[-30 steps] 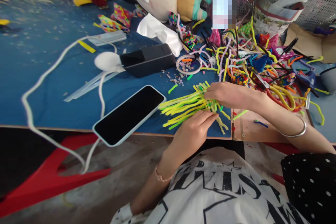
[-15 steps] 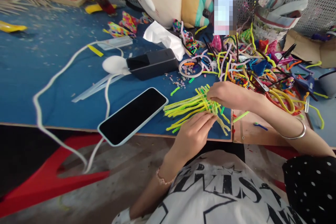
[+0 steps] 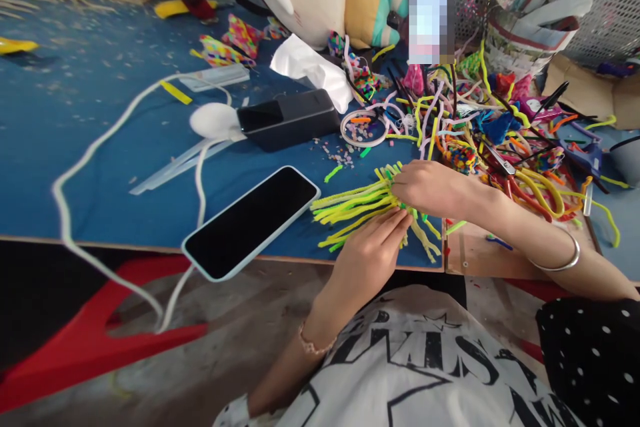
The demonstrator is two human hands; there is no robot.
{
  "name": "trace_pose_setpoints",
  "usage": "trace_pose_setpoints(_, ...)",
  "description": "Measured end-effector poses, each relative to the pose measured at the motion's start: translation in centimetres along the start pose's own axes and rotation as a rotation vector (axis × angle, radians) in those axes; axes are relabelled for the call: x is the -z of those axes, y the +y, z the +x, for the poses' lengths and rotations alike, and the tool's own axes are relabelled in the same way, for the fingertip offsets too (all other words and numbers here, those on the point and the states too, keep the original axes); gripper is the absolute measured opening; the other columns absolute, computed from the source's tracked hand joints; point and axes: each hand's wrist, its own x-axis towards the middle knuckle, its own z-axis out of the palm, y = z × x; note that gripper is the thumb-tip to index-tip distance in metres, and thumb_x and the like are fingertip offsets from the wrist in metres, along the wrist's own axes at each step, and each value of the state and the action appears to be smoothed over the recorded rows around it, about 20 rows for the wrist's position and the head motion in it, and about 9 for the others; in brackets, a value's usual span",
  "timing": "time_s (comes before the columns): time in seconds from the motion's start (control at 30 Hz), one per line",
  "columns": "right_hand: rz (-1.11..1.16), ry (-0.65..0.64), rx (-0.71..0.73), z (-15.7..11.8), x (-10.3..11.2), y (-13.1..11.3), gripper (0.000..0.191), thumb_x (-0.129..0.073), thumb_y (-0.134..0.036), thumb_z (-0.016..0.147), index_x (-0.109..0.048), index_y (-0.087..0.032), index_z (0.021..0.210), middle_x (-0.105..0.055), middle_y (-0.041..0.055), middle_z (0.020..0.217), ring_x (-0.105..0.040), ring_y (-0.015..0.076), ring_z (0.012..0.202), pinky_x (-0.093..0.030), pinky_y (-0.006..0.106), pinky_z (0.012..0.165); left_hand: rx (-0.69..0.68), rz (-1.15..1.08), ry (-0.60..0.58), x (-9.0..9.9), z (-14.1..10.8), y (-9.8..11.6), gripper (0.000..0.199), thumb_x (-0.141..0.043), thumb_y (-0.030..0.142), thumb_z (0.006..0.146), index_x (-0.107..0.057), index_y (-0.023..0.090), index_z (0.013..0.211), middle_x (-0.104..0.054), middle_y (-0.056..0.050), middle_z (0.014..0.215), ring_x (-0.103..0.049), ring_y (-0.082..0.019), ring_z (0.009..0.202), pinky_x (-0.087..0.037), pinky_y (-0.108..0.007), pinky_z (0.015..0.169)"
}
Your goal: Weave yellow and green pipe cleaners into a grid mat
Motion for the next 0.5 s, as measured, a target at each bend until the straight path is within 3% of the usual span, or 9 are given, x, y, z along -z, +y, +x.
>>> trace_pose_setpoints(0.23, 0.011, -0.011, -0.008, 0.02, 0.08, -0.05, 0.022, -0.047, -0.004, 0.088, -0.065, -0.015, 0.082, -0.067, 0.0055, 0.078, -0.056, 0.0154, 0.072, -0.035, 0.030, 0.067, 0.034, -0.047, -0.027, 0.11, 0.12, 0.08, 0.033, -0.043, 0.001, 0.089, -0.067, 0.010, 0.110, -0.073, -0.013, 0.105, -0.067, -0.025, 0.106, -0.060, -0.043, 0.090)
trace_pose_setpoints(0.5, 0.068, -0.024, -0.022, 0.38, -0.11, 0.22, 0.025, -0.043, -0.002, 0.088, -0.063, -0.015, 0.082, -0.066, 0.0051, 0.079, -0.053, 0.0140, 0.069, -0.033, 0.030, 0.067, 0.051, -0.064, -0.027, 0.18, 0.41, 0.11, 0.031, -0.040, 0.002, 0.090, -0.067, 0.008, 0.105, -0.073, -0.013, 0.104, -0.068, -0.025, 0.105, -0.060, -0.042, 0.090)
